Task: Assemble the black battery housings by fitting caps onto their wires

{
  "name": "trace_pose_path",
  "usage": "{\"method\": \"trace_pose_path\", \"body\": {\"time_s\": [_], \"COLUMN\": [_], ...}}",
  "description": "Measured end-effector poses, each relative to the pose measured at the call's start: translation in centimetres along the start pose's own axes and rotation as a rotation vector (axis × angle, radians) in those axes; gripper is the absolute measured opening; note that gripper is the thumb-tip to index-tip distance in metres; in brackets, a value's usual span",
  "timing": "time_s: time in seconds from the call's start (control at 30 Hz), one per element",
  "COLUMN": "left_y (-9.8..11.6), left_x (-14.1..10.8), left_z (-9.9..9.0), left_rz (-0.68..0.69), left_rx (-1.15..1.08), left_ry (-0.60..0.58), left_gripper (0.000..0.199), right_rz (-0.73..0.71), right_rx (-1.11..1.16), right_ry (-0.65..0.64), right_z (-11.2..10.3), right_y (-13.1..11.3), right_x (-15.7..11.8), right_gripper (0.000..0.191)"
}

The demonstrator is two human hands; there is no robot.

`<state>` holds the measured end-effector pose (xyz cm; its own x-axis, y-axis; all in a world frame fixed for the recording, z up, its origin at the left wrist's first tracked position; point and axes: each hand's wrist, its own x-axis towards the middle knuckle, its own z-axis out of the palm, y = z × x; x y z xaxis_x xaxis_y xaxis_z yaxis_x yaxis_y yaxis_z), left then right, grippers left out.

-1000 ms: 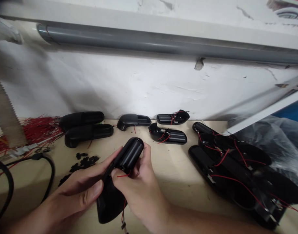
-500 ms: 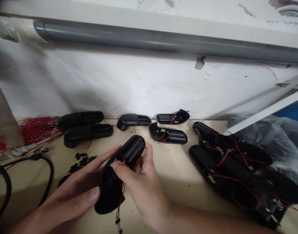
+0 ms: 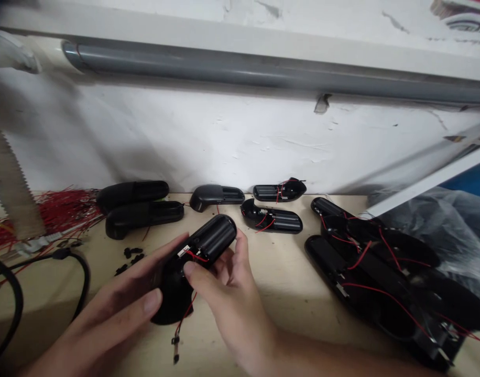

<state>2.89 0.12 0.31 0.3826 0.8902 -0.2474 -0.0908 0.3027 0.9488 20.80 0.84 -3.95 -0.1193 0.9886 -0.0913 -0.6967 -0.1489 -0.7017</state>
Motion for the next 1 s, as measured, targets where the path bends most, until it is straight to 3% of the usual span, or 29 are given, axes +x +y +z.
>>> {"method": "trace_pose_path", "body": {"time_s": [0.1, 0.2, 0.33, 0.43, 0.57, 0.67, 0.77, 0.83, 1.0], "left_y": [0.5, 1.9, 4.5, 5.9, 6.7, 7.2, 7.6, 7.5, 6.2], "left_x": [0.7, 1.3, 1.6, 1.9, 3.2, 4.1, 4.5, 4.6, 4.9], "left_z": [0.1, 0.4, 0.7, 0.8, 0.5, 0.2, -0.1, -0.3, -1.1], "left_rz": [0.02, 0.04, 0.018, -0.004, 0.123, 0.175, 0.29, 0.394, 0.517], "left_rx": [-0.055, -0.102, -0.084, -0.067, -0.022, 0.201, 0.665, 0.87, 0.995], "left_ry": [0.145, 0.26, 0.31, 0.286, 0.302, 0.319, 0.311, 0.266, 0.138], "left_gripper": [0.059, 0.055, 0.061, 0.06, 0.05, 0.055, 0.054, 0.05, 0.041], "right_rz": [-0.037, -0.129, -0.111, -0.065, -0.104, -0.152, -0.226, -0.279, -0.337], "right_rx": [0.031, 0.012, -0.103, -0.238, -0.368, -0.457, -0.565, -0.637, -0.719], "right_ry": [-0.07, -0.134, -0.04, -0.007, -0.008, -0.036, -0.143, -0.228, -0.301], "right_z": [0.1, 0.1, 0.0, -0.4, -0.9, -0.6, -0.1, 0.2, 0.4], "right_y": [0.1, 0.5, 0.5, 0.5, 0.6, 0.2, -0.7, -1.0, -1.3], "right_x": [-0.1, 0.0, -0.3, -0.7, -1.1, -1.3, -1.6, -1.8, -1.8], "right_gripper": [0.067, 0.075, 0.092, 0.078, 0.06, 0.039, 0.011, 0.013, 0.019]}}
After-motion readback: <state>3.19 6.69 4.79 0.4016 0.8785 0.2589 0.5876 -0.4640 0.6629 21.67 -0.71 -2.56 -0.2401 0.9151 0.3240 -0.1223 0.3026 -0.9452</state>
